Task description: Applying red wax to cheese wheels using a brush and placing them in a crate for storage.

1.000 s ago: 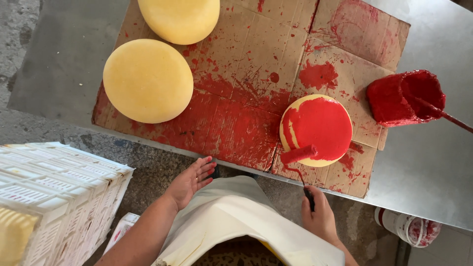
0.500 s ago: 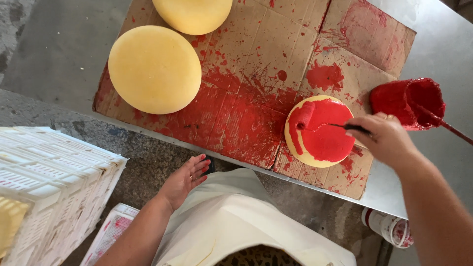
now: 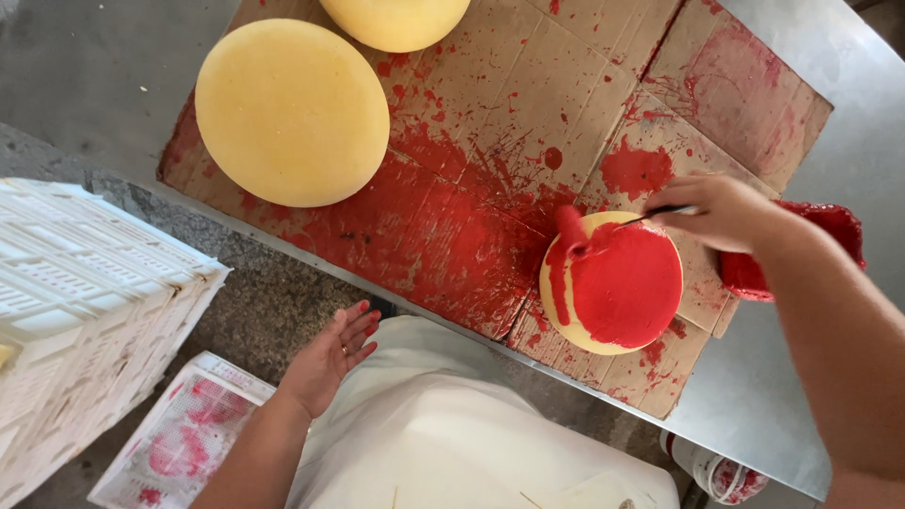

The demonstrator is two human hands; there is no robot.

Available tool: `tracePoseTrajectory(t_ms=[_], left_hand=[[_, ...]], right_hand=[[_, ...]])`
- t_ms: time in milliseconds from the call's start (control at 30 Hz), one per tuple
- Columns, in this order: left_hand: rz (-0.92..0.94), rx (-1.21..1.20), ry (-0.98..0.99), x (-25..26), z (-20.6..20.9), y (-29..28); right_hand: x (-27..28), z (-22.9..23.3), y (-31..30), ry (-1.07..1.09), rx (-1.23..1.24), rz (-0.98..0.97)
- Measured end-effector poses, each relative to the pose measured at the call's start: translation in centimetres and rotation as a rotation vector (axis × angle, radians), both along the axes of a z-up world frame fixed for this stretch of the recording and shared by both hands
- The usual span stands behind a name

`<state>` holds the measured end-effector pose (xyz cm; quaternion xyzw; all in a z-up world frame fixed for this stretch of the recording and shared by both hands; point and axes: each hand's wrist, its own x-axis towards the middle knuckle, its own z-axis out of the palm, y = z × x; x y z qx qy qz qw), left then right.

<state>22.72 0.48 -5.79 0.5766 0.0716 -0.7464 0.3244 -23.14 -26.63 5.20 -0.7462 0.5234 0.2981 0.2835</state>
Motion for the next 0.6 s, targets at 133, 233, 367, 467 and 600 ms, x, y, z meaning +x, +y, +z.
tracePoseTrajectory(t_ms=[133, 233, 367, 467, 600], left_hand=[[0.032, -0.015, 0.017, -1.4, -0.6, 0.0], [0.055, -0.014, 0.036, -2.3, -0.8, 0.1], [0.083, 0.003, 0.042, -3.4, -0.6, -0.3], [0.067, 0.009, 0.029, -3.9, -0.7, -0.8], [0.021, -0.022, 0.020, -4.7, -0.9, -1.5]], right_hand=[[-5.9, -0.3, -2.5, 0.072, -0.067, -0.271], [-9.0, -1.9, -2.9, -0.001, -0.103, -0.260], [-2.2, -2.3, -2.6, -0.116, -0.007, -0.152], [0.7, -3.7, -2.5, -0.108, 0.044, 0.089], [-1.7, -2.8, -2.9, -0.143, 0.053, -0.073]])
